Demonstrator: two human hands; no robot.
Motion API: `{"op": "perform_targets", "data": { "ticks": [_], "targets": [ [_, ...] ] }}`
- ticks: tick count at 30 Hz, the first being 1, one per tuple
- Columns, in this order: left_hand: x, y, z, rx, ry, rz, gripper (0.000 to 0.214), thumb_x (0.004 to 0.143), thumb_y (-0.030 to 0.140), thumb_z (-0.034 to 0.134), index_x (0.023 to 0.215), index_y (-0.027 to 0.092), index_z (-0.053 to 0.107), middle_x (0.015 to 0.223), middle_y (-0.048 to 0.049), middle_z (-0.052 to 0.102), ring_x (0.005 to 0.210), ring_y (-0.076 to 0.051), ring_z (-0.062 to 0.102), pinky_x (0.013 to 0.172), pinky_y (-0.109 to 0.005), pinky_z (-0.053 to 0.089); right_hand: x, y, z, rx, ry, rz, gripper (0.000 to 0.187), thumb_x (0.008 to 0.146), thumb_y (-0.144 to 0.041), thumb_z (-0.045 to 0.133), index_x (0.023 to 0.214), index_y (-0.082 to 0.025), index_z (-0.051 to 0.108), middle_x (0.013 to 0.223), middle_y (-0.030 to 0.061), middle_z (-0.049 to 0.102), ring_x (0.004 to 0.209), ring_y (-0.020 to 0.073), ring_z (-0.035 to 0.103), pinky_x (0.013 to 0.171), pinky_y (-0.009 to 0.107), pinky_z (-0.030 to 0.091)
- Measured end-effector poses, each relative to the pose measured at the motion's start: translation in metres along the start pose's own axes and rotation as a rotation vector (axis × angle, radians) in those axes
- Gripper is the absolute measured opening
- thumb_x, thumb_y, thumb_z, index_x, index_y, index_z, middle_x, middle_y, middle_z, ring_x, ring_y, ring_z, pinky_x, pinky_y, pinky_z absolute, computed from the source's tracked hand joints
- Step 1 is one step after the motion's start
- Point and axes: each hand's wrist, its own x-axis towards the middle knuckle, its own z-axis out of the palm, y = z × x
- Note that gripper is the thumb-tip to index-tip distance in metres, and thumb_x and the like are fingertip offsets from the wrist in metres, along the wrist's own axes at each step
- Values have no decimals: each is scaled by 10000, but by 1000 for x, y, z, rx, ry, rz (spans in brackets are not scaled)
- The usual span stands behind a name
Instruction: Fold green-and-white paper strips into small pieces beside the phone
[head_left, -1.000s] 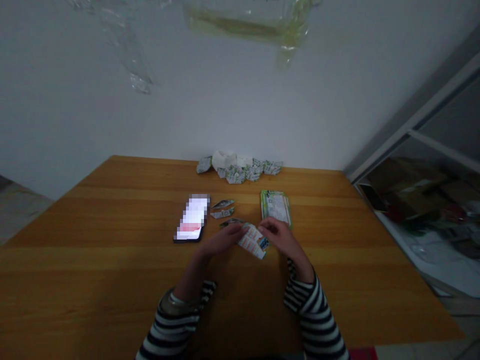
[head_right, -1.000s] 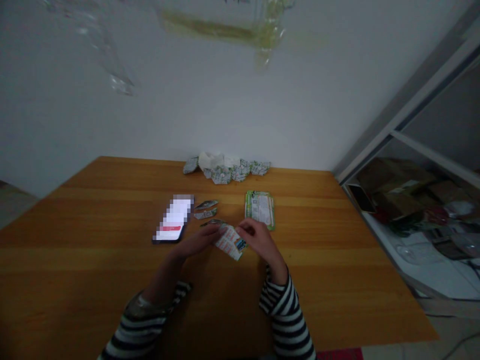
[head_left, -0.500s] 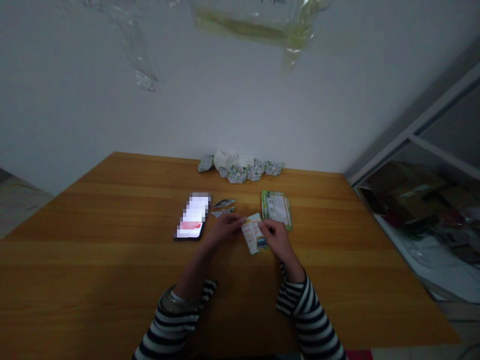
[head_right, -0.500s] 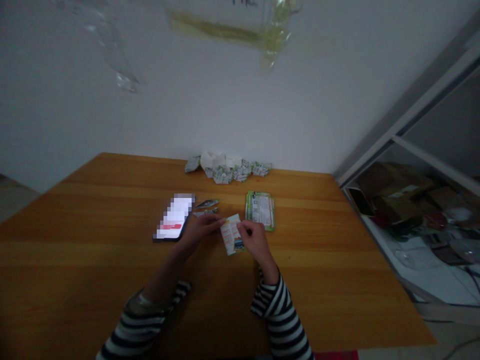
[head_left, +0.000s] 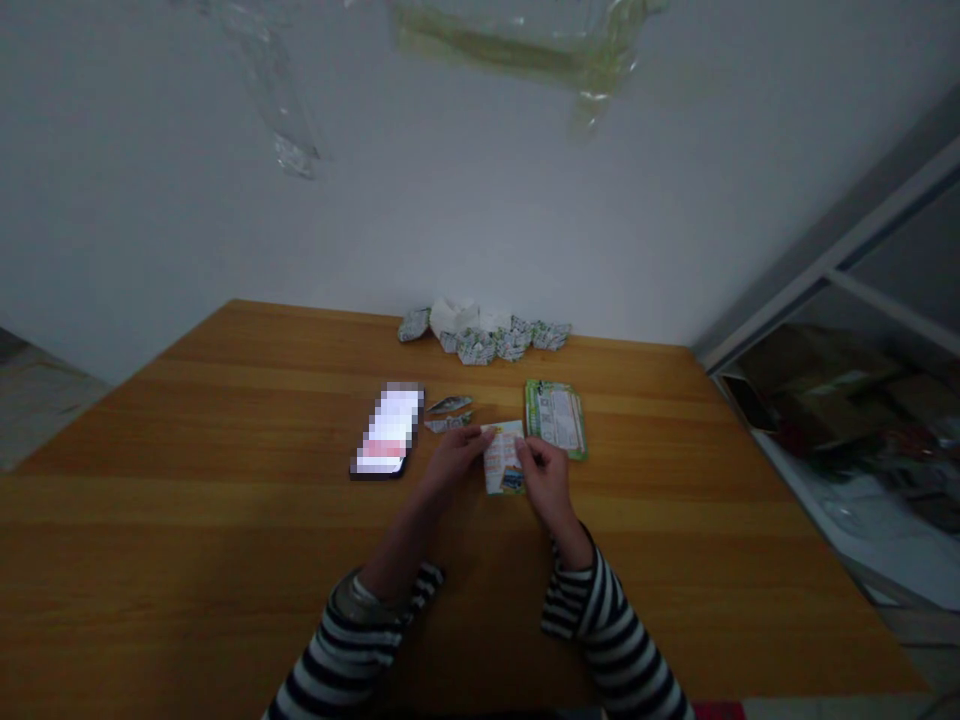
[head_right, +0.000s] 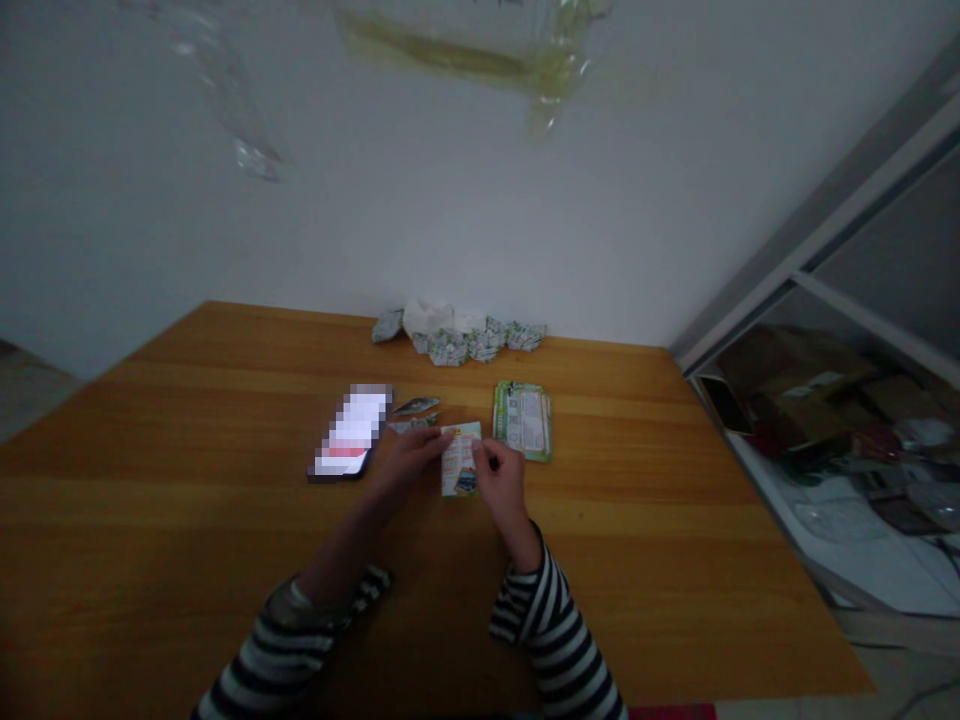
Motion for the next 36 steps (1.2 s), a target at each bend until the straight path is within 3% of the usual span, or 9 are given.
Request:
{"op": "perform_targets", "data": {
  "ticks": [2, 7, 12, 18, 21, 24, 28, 33, 36],
  "targets": [
    [0, -2, 0, 32, -40, -18, 425, 718, 524, 706, 791, 106, 728, 710, -65, 708, 673, -198, 632, 644, -290, 490, -1, 0, 2, -4, 27, 2, 432, 903, -455, 490, 562, -196, 430, 549, -49, 359, 535, 111, 346, 514, 240, 262],
    [1, -3, 3, 60, 59, 18, 449, 681, 569, 712, 708, 121, 708, 623, -51, 678, 630, -200, 615, 586, -280, 478, -2, 0, 4, 19, 38, 8, 429, 904, -457, 489, 569, -198, 422, 557, -47, 360, 541, 112, 341, 515, 237, 268],
    [-1, -1, 5, 120, -94, -3, 461, 709, 587, 669, 703, 127, 709, 610, -32, 663, 576, -163, 559, 542, -248, 419, 1, 2, 0, 63, 166, 63, 423, 878, -477, 512, 568, -202, 426, 556, -45, 353, 544, 117, 339, 511, 237, 282],
    [1, 0, 9, 318, 74, 113, 415, 721, 529, 656, 590, 135, 651, 502, 9, 566, 495, -122, 470, 482, -225, 336, 3, 3, 1, 120, 192, 101, 406, 849, -479, 538, 570, -197, 454, 550, -38, 400, 540, 117, 364, 499, 227, 304],
    [1, 0, 11, 259, -50, 103, 397, 722, 523, 663, 698, 128, 694, 614, -23, 662, 548, -147, 552, 521, -238, 405, 3, 5, 1, 163, 250, 136, 407, 840, -511, 541, 593, -195, 473, 564, -34, 422, 544, 120, 380, 504, 227, 337],
    [0, -3, 12, 228, -140, 39, 413, 692, 544, 686, 665, 132, 678, 573, -34, 663, 498, -160, 578, 498, -253, 431, 4, 8, 2, 192, 275, 149, 413, 836, -536, 538, 622, -183, 521, 580, -24, 464, 553, 125, 400, 518, 231, 367],
    [0, -5, 13, 173, -61, 4, 409, 677, 539, 706, 639, 138, 639, 497, -14, 625, 428, -145, 561, 468, -249, 433, 5, 14, 2, 223, 258, 155, 407, 836, -533, 542, 648, -173, 556, 599, -17, 508, 555, 125, 420, 527, 233, 378],
    [-2, 1, 12, 105, -123, 49, 407, 689, 527, 720, 765, 127, 695, 688, -53, 721, 593, -174, 625, 570, -268, 486, 9, 18, 0, 200, 142, 160, 392, 829, -500, 560, 611, -174, 565, 570, -25, 497, 552, 128, 426, 516, 226, 355],
    [0, 1, 7, 38, -33, 27, 438, 719, 538, 698, 844, 118, 710, 728, -71, 732, 665, -209, 660, 623, -300, 514, 11, 14, 0, 209, 52, 122, 356, 859, -473, 534, 721, -168, 656, 617, -9, 548, 603, 146, 477, 549, 228, 387]
  ]
}}
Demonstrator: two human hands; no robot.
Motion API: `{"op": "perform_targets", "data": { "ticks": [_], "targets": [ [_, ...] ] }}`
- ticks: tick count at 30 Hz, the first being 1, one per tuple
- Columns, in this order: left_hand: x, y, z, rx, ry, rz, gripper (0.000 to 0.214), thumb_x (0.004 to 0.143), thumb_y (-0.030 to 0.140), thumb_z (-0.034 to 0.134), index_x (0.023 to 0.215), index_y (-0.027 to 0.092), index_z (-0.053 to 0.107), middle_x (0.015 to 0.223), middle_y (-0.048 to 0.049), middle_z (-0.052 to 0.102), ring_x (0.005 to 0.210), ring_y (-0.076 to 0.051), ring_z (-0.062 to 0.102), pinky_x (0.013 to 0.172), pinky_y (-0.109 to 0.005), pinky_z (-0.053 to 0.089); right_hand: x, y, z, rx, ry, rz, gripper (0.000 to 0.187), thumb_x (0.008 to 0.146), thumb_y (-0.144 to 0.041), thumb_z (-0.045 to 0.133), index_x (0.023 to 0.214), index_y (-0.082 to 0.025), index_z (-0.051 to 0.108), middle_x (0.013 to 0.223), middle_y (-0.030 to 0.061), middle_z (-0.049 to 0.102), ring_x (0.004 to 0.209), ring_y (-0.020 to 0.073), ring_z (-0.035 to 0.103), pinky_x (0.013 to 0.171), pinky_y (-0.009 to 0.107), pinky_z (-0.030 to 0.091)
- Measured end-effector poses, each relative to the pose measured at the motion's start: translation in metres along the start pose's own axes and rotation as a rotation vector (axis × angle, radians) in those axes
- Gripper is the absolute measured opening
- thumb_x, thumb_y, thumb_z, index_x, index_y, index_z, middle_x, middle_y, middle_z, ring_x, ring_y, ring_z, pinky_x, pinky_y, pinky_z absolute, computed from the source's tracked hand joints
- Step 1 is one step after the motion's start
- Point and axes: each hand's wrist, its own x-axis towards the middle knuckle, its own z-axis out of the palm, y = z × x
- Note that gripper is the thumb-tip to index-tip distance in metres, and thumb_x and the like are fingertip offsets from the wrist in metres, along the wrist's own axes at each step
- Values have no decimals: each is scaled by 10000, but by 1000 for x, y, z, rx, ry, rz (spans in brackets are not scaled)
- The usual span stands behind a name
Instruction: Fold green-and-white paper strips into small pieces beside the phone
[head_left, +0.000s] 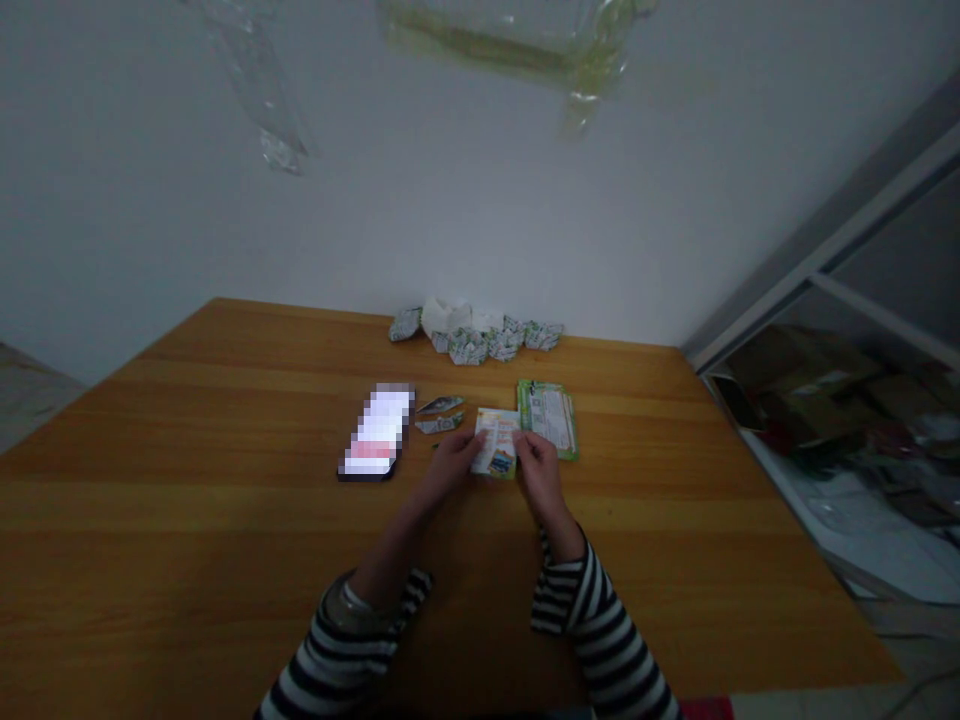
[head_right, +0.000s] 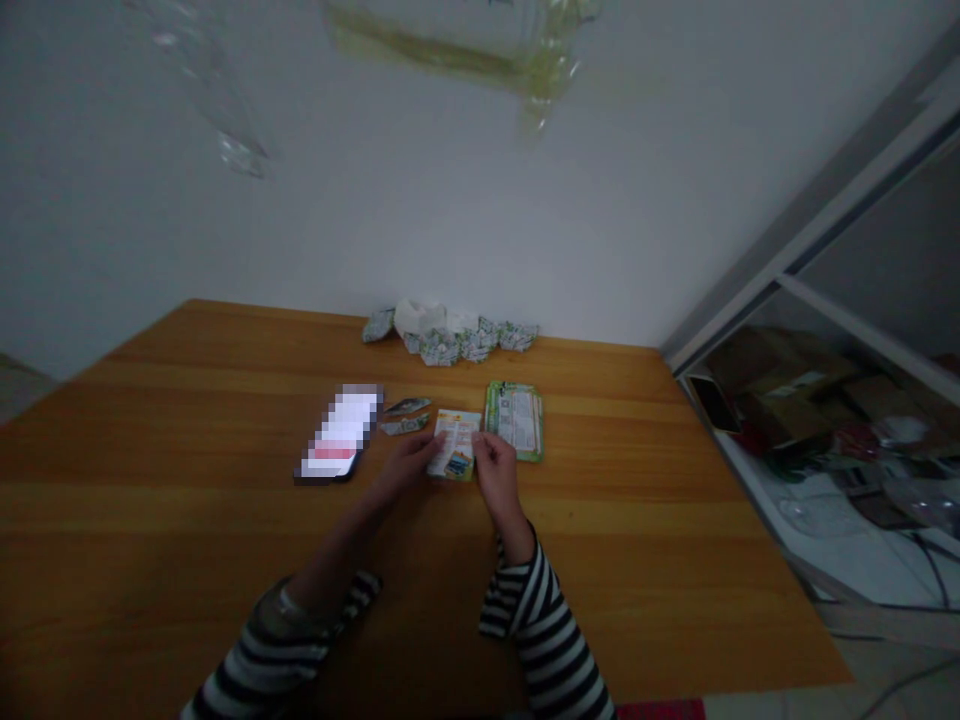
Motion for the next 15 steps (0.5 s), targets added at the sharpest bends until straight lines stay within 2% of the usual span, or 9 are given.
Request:
{"op": "perform_targets", "data": {
  "ticks": [1, 3, 5, 7, 10, 13, 15],
  "targets": [
    [1, 0, -2, -17, 41, -19, 443, 728, 538, 694, 862, 116, 711, 731, -74, 731, 656, -214, 663, 605, -305, 515, 0, -2, 0, 24, -18, -10, 338, 877, -456, 513, 848, -170, 690, 653, -3, 573, 619, 149, 494, 565, 230, 404],
    [2, -1, -7, -58, 87, -53, 431, 746, 524, 685, 894, 120, 713, 750, -83, 731, 626, -217, 663, 554, -309, 512, 0, -5, 0, 67, -65, -35, 350, 888, -400, 510, 1127, -195, 662, 726, -1, 609, 635, 146, 516, 598, 233, 434],
    [2, -1, -12, -108, 84, -78, 405, 752, 503, 688, 899, 127, 717, 759, -90, 733, 609, -217, 660, 525, -312, 509, 0, -6, -1, 58, -145, -76, 406, 852, -320, 564, 1243, -228, 619, 774, -4, 629, 647, 139, 533, 632, 239, 455],
    [2, -1, -14, -144, 29, -98, 388, 740, 484, 705, 887, 126, 723, 767, -100, 736, 628, -226, 666, 545, -325, 524, 0, -6, -3, 13, -209, -131, 375, 794, -248, 613, 1162, -241, 685, 825, 6, 654, 694, 144, 565, 679, 254, 473],
    [1, 1, -11, -141, -32, -91, 418, 745, 486, 702, 949, 121, 719, 813, -112, 743, 682, -238, 681, 603, -339, 547, 1, -5, -6, -5, -187, -158, 233, 768, -214, 623, 950, -232, 768, 896, 38, 704, 799, 175, 627, 765, 296, 497],
    [-1, 5, -6, -102, 65, 53, 515, 793, 481, 659, 1198, 166, 622, 943, -95, 744, 797, -230, 699, 695, -331, 557, 3, -5, -8, 48, -71, -98, 148, 757, -237, 650, 841, -217, 771, 879, 51, 743, 843, 201, 665, 816, 337, 511],
    [0, 6, -4, -43, 63, 178, 523, 795, 449, 664, 1246, 193, 586, 1018, -86, 736, 882, -228, 697, 782, -346, 554, 5, -5, -9, 89, 12, -47, 116, 729, -273, 693, 795, -205, 760, 827, 48, 753, 802, 206, 676, 790, 343, 522]
  ]
}}
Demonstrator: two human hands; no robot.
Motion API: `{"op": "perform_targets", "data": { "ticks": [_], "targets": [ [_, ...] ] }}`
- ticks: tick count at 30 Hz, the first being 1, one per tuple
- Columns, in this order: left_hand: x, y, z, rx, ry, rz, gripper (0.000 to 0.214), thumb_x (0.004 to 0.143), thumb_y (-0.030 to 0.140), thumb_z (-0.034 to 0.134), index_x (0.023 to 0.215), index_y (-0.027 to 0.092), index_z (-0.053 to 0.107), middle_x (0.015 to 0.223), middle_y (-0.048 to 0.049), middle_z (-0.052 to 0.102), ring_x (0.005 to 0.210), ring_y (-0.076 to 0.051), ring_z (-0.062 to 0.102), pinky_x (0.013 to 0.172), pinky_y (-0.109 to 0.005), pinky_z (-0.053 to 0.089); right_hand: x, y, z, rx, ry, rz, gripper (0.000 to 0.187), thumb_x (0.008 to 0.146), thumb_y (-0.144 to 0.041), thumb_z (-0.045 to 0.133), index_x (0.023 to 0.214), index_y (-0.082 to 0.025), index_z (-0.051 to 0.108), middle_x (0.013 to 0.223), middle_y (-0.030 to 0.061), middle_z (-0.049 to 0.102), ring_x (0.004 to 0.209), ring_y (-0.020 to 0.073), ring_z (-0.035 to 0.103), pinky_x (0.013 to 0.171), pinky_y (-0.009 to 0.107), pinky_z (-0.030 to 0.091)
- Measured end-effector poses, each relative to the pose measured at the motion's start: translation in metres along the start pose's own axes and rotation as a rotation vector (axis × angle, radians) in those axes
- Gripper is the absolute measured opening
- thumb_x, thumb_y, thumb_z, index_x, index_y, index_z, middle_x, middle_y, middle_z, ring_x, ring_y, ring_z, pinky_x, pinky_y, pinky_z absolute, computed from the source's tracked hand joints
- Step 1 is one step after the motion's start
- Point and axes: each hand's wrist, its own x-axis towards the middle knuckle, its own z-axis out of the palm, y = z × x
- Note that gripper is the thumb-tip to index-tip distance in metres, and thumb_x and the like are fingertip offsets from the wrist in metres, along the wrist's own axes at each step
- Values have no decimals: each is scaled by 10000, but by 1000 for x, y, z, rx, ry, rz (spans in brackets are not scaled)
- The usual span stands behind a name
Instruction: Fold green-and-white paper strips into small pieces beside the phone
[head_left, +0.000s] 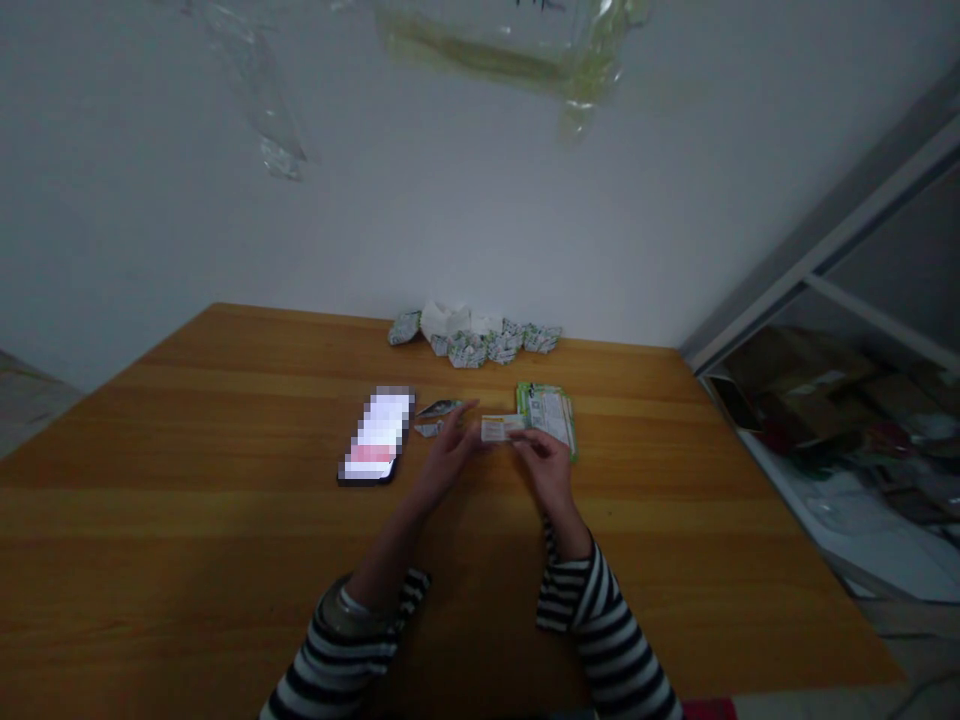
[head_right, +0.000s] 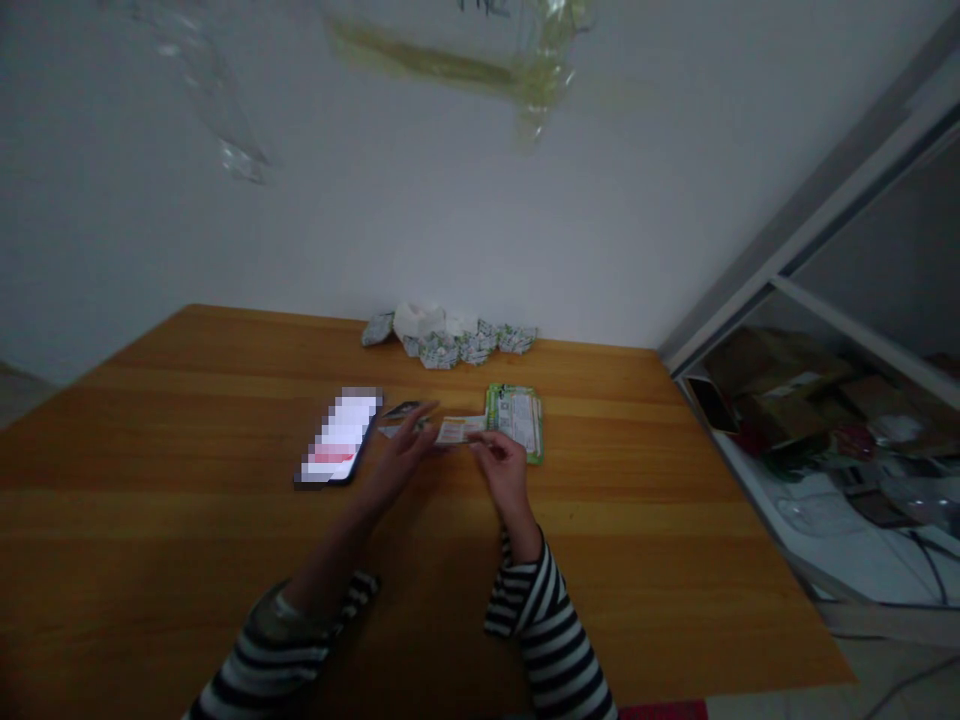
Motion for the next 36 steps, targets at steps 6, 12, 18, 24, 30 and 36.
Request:
{"op": "perform_targets", "data": {
  "ticks": [6, 12, 18, 24, 30, 36],
  "targets": [
    [3, -5, -3, 288, 12, 194, 196, 725, 299, 719, 874, 175, 749, 925, -75, 768, 873, -226, 699, 845, -361, 539, 0, 1, 0, 70, 22, 39, 172, 679, -339, 746, 771, -193, 740, 808, 48, 758, 765, 206, 681, 768, 337, 526],
    [0, -10, 7, 248, 219, 205, 122, 659, 303, 767, 697, 187, 761, 792, -51, 771, 764, -210, 700, 761, -322, 550, -7, 0, 8, 42, 88, 25, 260, 716, -383, 722, 601, -175, 616, 589, -13, 614, 565, 130, 529, 576, 246, 433],
    [-9, -5, 26, 29, 347, -22, 226, 631, 347, 805, 743, 154, 766, 758, -44, 766, 727, -193, 692, 728, -294, 543, -12, -2, 17, 66, 166, 8, 368, 761, -403, 697, 578, -190, 460, 553, -66, 406, 535, 90, 377, 523, 211, 318],
    [-7, -13, 28, -204, 356, -97, 312, 566, 321, 866, 747, 133, 694, 736, -36, 753, 684, -158, 696, 742, -288, 561, -10, 1, 17, 51, 232, 1, 426, 735, -405, 722, 563, -202, 390, 557, -86, 288, 516, 74, 277, 491, 207, 243],
    [-7, -11, 28, -259, 294, -119, 557, 577, 303, 869, 1086, 162, 691, 862, -52, 774, 799, -198, 722, 821, -343, 570, -7, 4, 12, 1, 213, 14, 416, 723, -427, 725, 554, -196, 424, 534, -83, 336, 504, 75, 303, 485, 212, 258],
    [-7, -12, 27, -194, 279, -120, 376, 632, 388, 821, 915, 145, 777, 965, -72, 771, 892, -239, 713, 890, -376, 555, -3, -1, 8, -37, 169, 24, 377, 704, -418, 735, 554, -187, 478, 509, -72, 410, 490, 79, 342, 480, 210, 284]
  ]
}}
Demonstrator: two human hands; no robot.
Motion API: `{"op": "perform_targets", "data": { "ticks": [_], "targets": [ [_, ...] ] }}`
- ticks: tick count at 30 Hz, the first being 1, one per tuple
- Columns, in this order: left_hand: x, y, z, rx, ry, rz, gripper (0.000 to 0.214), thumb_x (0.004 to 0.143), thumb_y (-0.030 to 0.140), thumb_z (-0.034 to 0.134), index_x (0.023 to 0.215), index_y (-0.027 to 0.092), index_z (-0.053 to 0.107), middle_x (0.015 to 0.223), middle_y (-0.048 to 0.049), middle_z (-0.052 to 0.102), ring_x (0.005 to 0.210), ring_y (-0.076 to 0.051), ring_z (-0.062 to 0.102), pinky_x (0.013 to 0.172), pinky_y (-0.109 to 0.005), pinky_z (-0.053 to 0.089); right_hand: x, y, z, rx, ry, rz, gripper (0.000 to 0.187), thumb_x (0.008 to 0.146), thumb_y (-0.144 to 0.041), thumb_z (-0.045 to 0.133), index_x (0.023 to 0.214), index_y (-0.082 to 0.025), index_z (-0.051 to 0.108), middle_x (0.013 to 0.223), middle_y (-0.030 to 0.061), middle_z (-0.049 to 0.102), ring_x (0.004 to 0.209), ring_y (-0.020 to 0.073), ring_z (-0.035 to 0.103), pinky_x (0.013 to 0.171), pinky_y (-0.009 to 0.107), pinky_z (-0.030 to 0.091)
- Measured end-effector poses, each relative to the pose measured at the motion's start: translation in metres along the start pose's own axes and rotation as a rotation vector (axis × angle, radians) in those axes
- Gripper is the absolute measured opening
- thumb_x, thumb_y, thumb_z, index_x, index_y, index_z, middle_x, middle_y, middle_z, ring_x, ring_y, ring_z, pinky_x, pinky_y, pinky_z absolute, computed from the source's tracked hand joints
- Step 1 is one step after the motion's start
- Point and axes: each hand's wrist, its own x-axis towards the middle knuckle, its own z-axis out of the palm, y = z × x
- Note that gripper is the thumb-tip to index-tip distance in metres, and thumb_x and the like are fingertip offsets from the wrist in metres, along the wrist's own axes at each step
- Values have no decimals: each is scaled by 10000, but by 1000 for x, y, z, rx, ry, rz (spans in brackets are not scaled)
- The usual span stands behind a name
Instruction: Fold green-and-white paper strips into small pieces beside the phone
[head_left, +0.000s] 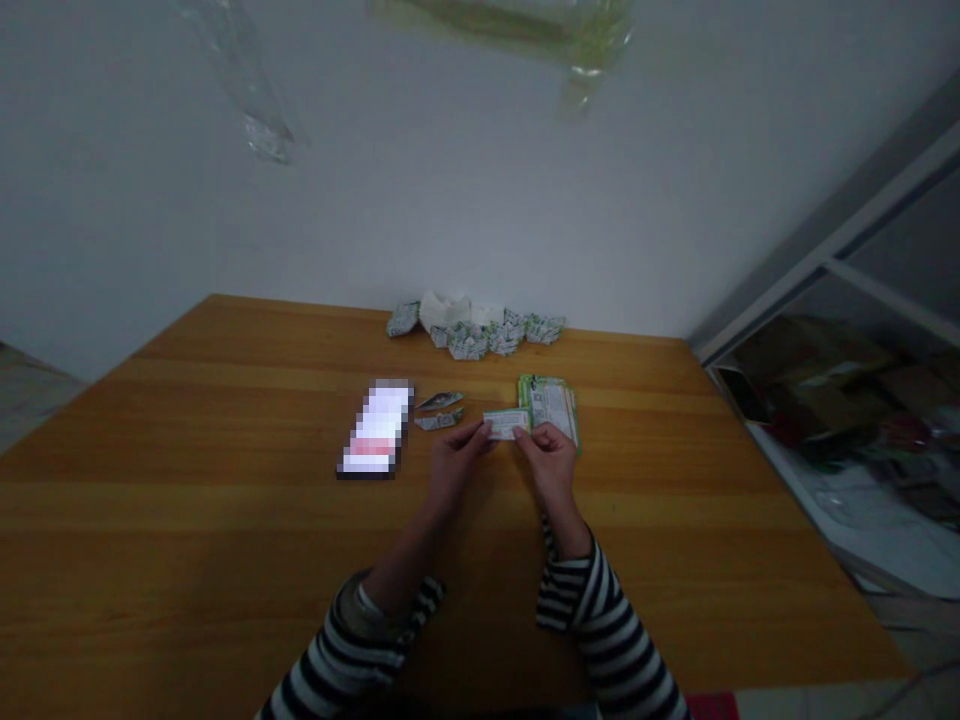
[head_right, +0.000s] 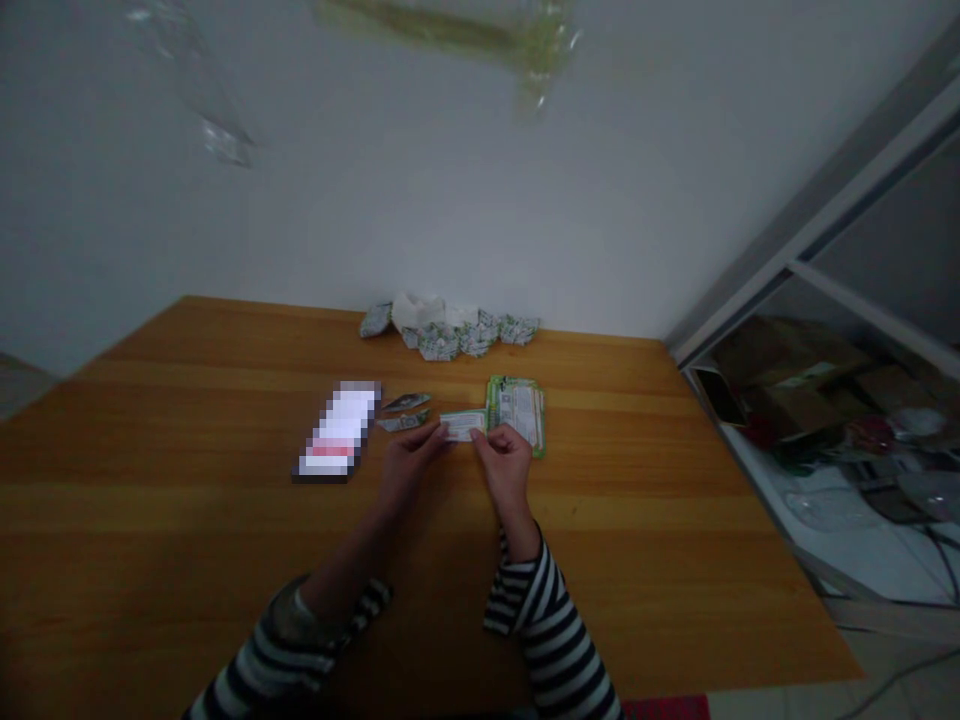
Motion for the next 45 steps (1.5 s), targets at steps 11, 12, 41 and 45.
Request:
{"op": "perform_targets", "data": {
  "ticks": [11, 12, 41, 45],
  "targets": [
    [1, -3, -2, 56, 5, 43, 391, 652, 409, 799, 941, 147, 776, 965, -74, 773, 909, -259, 709, 897, -406, 550, -1, 1, 1, -11, -3, 5, 365, 703, -395, 734, 550, -188, 476, 508, -73, 411, 491, 79, 342, 477, 213, 285],
    [1, -3, -2, 62, 6, 46, 394, 651, 412, 798, 937, 143, 775, 958, -77, 773, 904, -259, 710, 889, -402, 553, -2, 1, 1, -15, -5, 3, 368, 704, -398, 732, 549, -189, 473, 509, -74, 409, 489, 79, 341, 475, 213, 283],
    [10, 3, -9, 454, -152, 166, 298, 734, 433, 668, 723, 152, 765, 683, -46, 743, 618, -195, 647, 602, -267, 483, -2, 9, -1, -194, -197, -55, 285, 854, -386, 572, 810, -157, 735, 728, 47, 731, 644, 183, 632, 588, 271, 484],
    [12, 4, -14, 528, -110, 236, 226, 700, 389, 699, 690, 172, 761, 646, -36, 730, 603, -191, 625, 582, -262, 457, -1, 9, -3, -139, -324, -11, 258, 833, -405, 604, 790, -169, 699, 691, 26, 701, 609, 165, 617, 575, 261, 477]
  ]
}}
